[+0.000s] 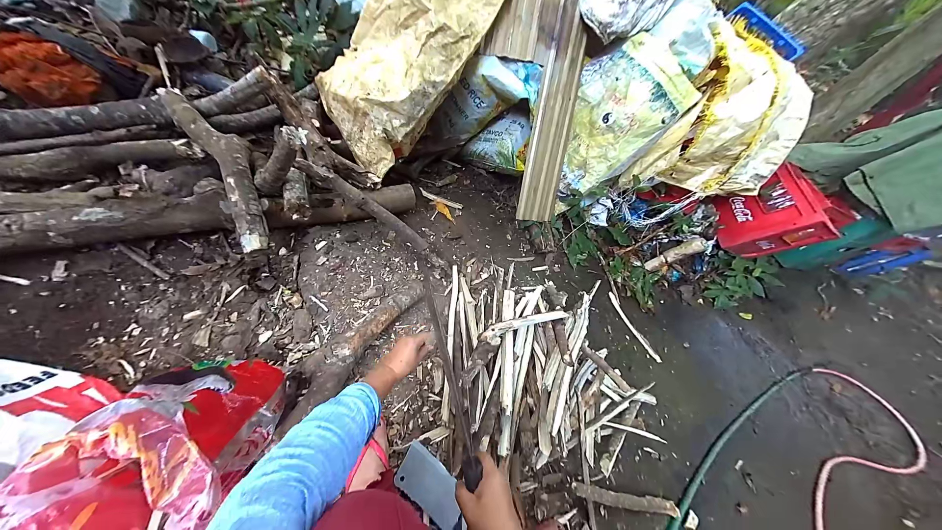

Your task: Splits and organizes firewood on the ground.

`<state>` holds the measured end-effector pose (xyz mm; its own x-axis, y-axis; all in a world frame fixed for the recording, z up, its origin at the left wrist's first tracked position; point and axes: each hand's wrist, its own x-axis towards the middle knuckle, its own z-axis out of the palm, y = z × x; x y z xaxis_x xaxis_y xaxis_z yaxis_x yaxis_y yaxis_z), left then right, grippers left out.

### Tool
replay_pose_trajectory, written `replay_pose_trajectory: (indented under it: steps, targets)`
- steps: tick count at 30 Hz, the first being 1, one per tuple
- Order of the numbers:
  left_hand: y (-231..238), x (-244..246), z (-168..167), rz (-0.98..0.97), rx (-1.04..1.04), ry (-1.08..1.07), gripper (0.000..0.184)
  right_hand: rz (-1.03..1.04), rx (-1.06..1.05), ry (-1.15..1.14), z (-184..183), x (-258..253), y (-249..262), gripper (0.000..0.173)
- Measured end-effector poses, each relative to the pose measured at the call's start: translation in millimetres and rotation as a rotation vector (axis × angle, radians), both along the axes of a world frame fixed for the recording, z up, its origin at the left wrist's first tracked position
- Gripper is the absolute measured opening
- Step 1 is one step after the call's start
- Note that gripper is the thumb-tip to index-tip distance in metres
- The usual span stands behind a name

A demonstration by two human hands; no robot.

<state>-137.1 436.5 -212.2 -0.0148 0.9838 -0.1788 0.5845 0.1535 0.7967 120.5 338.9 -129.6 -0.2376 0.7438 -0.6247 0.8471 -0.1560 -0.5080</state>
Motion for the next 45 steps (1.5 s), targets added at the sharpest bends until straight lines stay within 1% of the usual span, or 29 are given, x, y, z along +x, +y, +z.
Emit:
replay_pose_trajectory:
  steps: [1,3,4,5,7,8,9,10,12,13,15,19,20,22,24,25,27,30,31,33,36,37,39,41,43,45]
  targets:
    - [1,0,-1,0.010,-0.026,-0.008,0.030,0.008,-0.014,-0.011,-1,-3,5,0.047]
    - [8,-4,7,0.007,-0.074,-0.012,0.031,0.005,0.033,0.035,4,-4,12,0.045]
    - [6,-8,12,0.013,-0.086,-0.024,0.036,0.002,0.044,0.063,8,-3,11,0.043]
    - [5,-13,19,0.037,-0.081,-0.042,0.048,-0.006,0.064,0.096,12,-2,9,0.043]
    - [-3,-26,28,0.152,-0.010,-0.117,0.083,-0.029,0.143,0.152,18,1,4,0.042]
    - [-12,-32,29,0.224,0.029,-0.143,0.094,-0.039,0.169,0.153,17,2,1,0.043]
    - [-23,-38,29,0.292,0.051,-0.151,0.099,-0.045,0.165,0.127,13,1,1,0.043]
    - [-35,-42,28,0.360,0.033,-0.152,0.099,-0.041,0.122,0.075,5,-1,4,0.043]
    - [-61,-43,23,0.466,-0.038,-0.168,0.097,-0.030,0.008,-0.011,-12,-5,14,0.045]
    - [-73,-41,22,0.498,-0.062,-0.184,0.094,-0.039,-0.009,-0.005,-18,-6,20,0.045]
    - [-93,-36,23,0.530,-0.105,-0.206,0.090,-0.065,0.008,0.057,-17,-8,29,0.041]
    - [-130,-31,21,0.537,-0.179,-0.216,0.085,-0.091,0.082,0.160,-1,-5,20,0.040]
    - [-136,-31,19,0.536,-0.191,-0.213,0.083,-0.090,0.098,0.155,0,-4,17,0.041]
    - [-144,-31,14,0.541,-0.236,-0.210,0.079,-0.082,0.064,0.083,-9,-5,19,0.044]
    - [-144,-28,12,0.542,-0.270,-0.207,0.076,-0.069,-0.011,-0.010,-25,-5,28,0.044]
    - [-141,-28,13,0.540,-0.272,-0.205,0.074,-0.076,-0.026,-0.018,-30,-5,34,0.044]
    - [-131,-25,18,0.536,-0.259,-0.206,0.074,-0.115,-0.031,0.035,-28,-3,42,0.043]
    - [-121,-22,26,0.513,-0.226,-0.217,0.074,-0.198,0.004,0.193,-18,5,39,0.041]
    - [-119,-22,26,0.508,-0.216,-0.225,0.073,-0.210,0.033,0.213,-16,7,36,0.042]
    - [-117,-21,20,0.507,-0.213,-0.249,0.072,-0.207,0.043,0.165,-17,7,31,0.046]
    - [-118,-16,12,0.505,-0.238,-0.278,0.071,-0.166,-0.084,0.019,-41,4,38,0.044]
    - [-118,-14,12,0.498,-0.247,-0.284,0.070,-0.184,-0.115,0.013,-50,4,43,0.044]
    - [-116,-11,13,0.474,-0.247,-0.289,0.069,-0.274,-0.137,0.101,-55,8,51,0.039]
    - [-121,-10,14,0.461,-0.259,-0.295,0.066,-0.364,-0.171,0.201,-50,14,49,0.033]
    - [-118,-13,16,0.465,-0.258,-0.298,0.061,-0.382,-0.173,0.237,-45,17,45,0.029]
    - [-110,-14,17,0.461,-0.253,-0.293,0.056,-0.338,-0.159,0.194,-45,19,36,0.032]
